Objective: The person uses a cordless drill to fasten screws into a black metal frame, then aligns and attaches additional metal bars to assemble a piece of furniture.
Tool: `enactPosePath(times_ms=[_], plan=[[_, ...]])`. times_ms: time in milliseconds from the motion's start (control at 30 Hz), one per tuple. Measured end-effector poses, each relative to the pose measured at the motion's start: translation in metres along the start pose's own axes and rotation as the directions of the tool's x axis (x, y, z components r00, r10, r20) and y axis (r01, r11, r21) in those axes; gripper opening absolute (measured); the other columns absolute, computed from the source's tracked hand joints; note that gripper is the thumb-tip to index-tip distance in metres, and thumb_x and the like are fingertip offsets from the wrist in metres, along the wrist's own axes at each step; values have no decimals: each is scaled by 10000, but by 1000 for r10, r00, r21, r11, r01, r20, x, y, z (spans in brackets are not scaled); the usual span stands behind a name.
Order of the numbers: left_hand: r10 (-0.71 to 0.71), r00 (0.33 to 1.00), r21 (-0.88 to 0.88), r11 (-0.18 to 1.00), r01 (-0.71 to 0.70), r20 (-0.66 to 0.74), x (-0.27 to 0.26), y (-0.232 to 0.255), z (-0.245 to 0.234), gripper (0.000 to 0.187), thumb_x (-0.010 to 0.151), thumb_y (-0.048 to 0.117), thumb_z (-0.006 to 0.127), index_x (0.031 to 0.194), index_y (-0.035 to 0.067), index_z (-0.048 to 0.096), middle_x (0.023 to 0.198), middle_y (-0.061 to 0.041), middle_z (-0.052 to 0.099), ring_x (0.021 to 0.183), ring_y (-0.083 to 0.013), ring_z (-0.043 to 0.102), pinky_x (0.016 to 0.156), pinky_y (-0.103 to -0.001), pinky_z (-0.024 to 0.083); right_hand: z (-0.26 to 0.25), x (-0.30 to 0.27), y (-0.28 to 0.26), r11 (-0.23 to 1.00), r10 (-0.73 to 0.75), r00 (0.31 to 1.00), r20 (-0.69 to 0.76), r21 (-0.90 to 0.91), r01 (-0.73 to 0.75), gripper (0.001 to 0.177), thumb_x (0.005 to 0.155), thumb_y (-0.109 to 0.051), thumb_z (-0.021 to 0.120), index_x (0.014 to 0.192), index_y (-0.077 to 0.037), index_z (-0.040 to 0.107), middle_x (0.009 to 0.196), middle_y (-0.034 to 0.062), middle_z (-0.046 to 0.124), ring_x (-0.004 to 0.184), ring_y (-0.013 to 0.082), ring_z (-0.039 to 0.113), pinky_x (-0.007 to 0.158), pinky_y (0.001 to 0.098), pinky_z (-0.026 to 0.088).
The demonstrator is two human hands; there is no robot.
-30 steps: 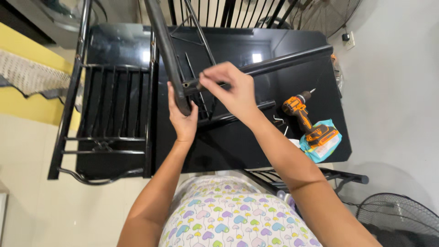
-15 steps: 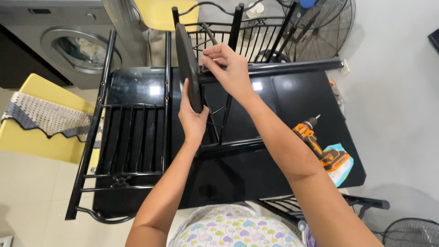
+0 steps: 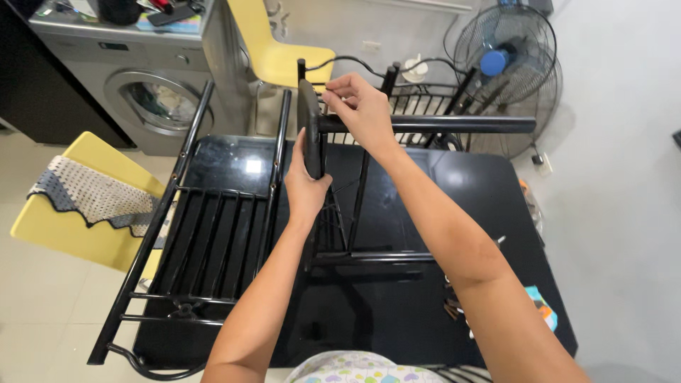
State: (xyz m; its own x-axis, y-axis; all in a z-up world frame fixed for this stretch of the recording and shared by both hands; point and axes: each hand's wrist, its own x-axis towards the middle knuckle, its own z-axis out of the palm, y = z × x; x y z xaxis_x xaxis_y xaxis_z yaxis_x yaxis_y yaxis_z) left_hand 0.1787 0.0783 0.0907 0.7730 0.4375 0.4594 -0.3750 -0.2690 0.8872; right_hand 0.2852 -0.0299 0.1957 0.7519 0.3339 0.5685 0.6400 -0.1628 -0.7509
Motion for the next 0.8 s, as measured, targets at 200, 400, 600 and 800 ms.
enactPosePath(times_ms=[200, 400, 600, 800], plan=[[-4, 1000, 41, 999, 4, 2, 20, -3, 2, 1030, 640, -167, 699, 1573, 103, 357, 1498, -193, 562, 1403, -264, 536, 1071, -324, 471, 2, 29, 17, 999, -26, 999, 34, 22, 26, 220, 944, -139, 759, 1083, 12, 679, 961, 87, 787, 836, 94, 759, 736, 246, 615], [-23, 1000, 74, 997, 23, 6, 30, 5, 3, 1030, 622, -156, 704, 1562, 107, 375, 1468, -216, 581, 1393, -290, 546, 1054, -327, 477, -4, 44, 14, 1000, 29, 996, 79, 4, -30, 237, 927, -142, 758, 1086, 18, 685, 951, 96, 788, 778, 109, 744, 684, 255, 597], [-190, 980, 240, 956, 171, 58, 34, 29, 0, 1020, 660, -91, 716, 1574, 122, 318, 1106, -235, 692, 967, -331, 701, 843, -370, 545, -9, 49, 4, 999, 42, 992, 116, -9, -41, 245, 926, -152, 747, 1086, 24, 691, 933, 91, 768, 748, 114, 745, 655, 262, 613], [-303, 951, 318, 910, 266, 70, 22, 49, -11, 1008, 689, -53, 727, 1587, 159, 321, 818, -251, 673, 722, -328, 694, 739, -398, 559, -6, 51, 4, 994, 52, 983, 178, 82, -67, 241, 918, -148, 751, 1045, 46, 684, 919, 110, 765, 740, 115, 730, 636, 256, 623]])
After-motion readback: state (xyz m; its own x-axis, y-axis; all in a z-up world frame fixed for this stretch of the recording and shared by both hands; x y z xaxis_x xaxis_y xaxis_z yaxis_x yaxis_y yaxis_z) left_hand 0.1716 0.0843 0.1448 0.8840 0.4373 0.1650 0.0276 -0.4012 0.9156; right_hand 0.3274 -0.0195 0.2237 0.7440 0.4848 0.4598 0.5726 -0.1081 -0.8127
